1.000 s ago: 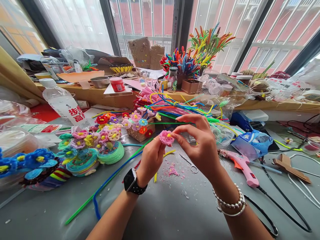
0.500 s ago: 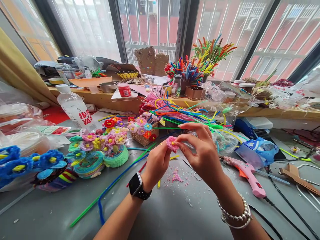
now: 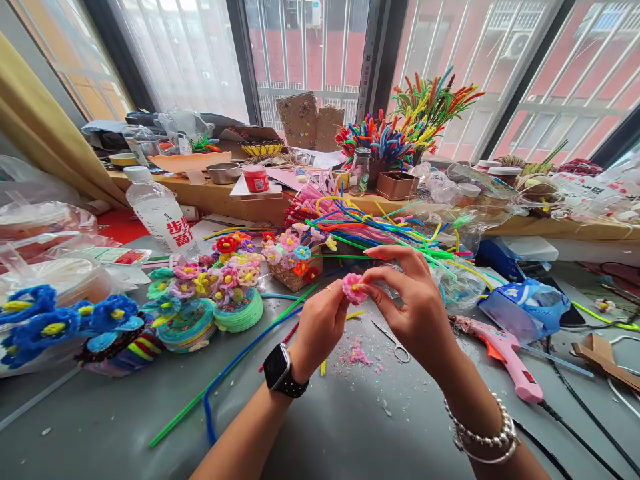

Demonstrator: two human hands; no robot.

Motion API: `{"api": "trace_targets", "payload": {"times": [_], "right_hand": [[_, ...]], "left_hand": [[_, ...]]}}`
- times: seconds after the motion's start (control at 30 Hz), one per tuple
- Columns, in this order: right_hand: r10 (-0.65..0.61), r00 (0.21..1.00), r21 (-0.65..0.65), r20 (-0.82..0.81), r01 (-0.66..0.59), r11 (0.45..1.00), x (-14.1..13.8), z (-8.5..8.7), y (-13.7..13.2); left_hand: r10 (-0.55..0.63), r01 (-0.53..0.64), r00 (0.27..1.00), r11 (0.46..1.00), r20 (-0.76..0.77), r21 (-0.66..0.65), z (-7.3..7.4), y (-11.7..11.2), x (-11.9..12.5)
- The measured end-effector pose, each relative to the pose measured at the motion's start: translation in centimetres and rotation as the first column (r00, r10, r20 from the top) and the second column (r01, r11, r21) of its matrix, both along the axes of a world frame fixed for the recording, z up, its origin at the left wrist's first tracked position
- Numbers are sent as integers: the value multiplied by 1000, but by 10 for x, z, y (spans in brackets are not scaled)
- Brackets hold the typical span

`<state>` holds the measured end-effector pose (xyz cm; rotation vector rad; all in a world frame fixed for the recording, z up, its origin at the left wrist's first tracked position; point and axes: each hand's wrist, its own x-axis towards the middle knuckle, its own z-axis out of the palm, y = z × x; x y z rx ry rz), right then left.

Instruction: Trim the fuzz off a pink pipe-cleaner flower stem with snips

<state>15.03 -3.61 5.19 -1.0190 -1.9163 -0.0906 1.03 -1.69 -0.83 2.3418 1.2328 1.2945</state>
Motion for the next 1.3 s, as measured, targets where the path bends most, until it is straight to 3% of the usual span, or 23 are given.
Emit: {"api": "trace_targets", "payload": {"times": [0.5,1.3], "right_hand": [[-3,999,-43,37,5,999,0,3,-3],[33,999,-76,15,-32,997,-1,0,-1]], "left_hand": [[26,-24,999,993,-18,112,0,1,0],[50,-40,996,989,-69,146,2,-1,-1]]}}
